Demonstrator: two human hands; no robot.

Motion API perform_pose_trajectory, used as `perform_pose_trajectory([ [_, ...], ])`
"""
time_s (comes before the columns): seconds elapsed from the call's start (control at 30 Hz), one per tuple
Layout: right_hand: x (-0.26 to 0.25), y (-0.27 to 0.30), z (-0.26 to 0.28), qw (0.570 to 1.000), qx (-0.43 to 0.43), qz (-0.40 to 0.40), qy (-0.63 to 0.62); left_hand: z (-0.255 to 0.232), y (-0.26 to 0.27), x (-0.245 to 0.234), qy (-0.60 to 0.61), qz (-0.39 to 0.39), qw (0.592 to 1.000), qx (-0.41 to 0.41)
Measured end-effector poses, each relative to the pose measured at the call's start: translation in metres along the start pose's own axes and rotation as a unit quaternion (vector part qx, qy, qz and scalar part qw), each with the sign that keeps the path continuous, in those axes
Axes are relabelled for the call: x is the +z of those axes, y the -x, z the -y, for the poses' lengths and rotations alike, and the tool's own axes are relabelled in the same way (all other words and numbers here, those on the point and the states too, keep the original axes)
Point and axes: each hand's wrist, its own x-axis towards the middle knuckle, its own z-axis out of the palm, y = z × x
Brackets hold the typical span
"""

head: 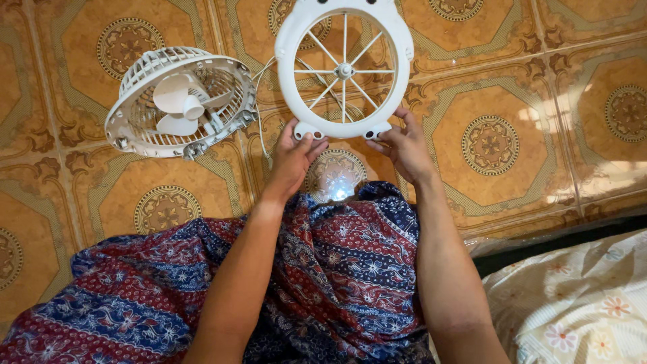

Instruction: The person disassembles a small white electric fan by removing the front grille and rear cover, then reassembles it by placing the components back and securing them.

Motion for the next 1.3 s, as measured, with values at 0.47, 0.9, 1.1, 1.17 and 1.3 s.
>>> perform_pose_trajectory([
  [0.47,-0.001,-0.016,-0.014,0.99,0.13,0.05,-0.006,-0.014,0.004,-0.008,0.043,0.008,0.999,0.019],
  [0.9,0.004,-0.04,-0.028,0.984,0.17,0.011,-0.05,-0.009,0.007,-0.02,0.047,-0.012,0.999,0.023],
  [1.1,0.0,-0.025,-0.019,0.999,0.042,-0.006,0.012,-0.006,0.003,-0.018,0.029,-0.004,1.0,0.01],
  [1.17,-0.002,-0.021,-0.018,1.0,-0.004,-0.022,-0.012,-0.003,0.002,-0.015,-0.004,-0.008,1.0,-0.003],
  [1.3,-0.007,-0.017,-0.016,0.994,-0.033,-0.1,-0.023,0.008,-0.009,-0.006,-0.058,-0.003,0.998,-0.016],
])
